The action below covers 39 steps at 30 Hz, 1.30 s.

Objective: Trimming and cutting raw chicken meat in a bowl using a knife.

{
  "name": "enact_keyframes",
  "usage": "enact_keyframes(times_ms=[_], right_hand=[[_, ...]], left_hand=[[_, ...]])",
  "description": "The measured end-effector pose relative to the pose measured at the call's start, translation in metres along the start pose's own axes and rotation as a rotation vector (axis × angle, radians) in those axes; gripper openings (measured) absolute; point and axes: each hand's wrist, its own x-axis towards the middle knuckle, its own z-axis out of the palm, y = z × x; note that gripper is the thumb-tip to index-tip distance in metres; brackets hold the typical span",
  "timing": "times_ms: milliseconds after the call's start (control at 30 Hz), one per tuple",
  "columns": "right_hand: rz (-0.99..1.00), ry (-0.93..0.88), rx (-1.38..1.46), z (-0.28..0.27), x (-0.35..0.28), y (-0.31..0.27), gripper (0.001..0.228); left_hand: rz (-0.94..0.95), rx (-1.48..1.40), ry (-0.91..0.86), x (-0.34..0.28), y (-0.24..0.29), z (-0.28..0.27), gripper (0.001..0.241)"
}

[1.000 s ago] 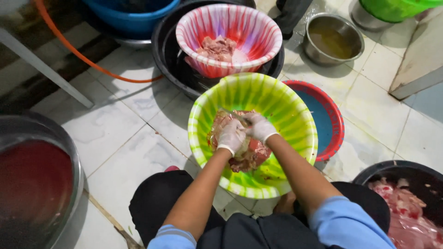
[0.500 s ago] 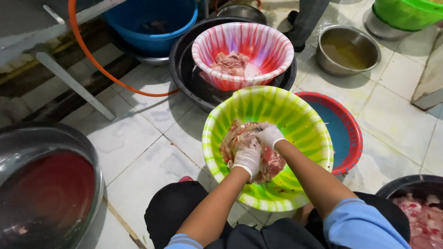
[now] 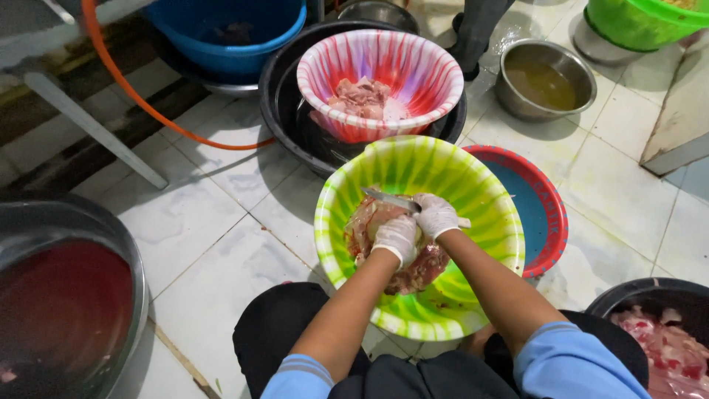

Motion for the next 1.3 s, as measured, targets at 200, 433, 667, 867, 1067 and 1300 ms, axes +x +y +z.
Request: enact_keyframes(times_ms=[200, 433, 667, 867, 1067, 1300], right_hand=[[-0.022, 0.040, 0.015, 0.037, 0.058, 0.020, 0.042], [0.144, 0.146, 0.175, 0.062, 0.120, 0.074, 0.029], [0.198, 0.339, 0.262, 0.045, 0.164, 0.117, 0.023], [0.249, 0.330, 0.368, 0.067, 0.175, 0.127, 0.024], [0.193, 0.125, 0.864, -0.011, -0.007, 0.010, 0.039], [0.320, -0.098, 0.496, 0.123, 0.071, 0.160, 0.044]], left_hand=[[-0.030, -0.011, -0.018, 0.006, 0.007, -0.017, 0.031], [0.119, -0.020, 0.183, -0.049, 0.018, -0.043, 0.041], [-0.036, -0.220, -0.051, -0.110, 0.046, -0.117, 0.068], [-0.130, -0.179, -0.039, -0.075, 0.021, -0.050, 0.059], [-0.243, -0.159, -0.063, -0.031, -0.024, 0.002, 0.048], [-0.312, -0.106, -0.082, 0.017, -0.085, 0.051, 0.037]])
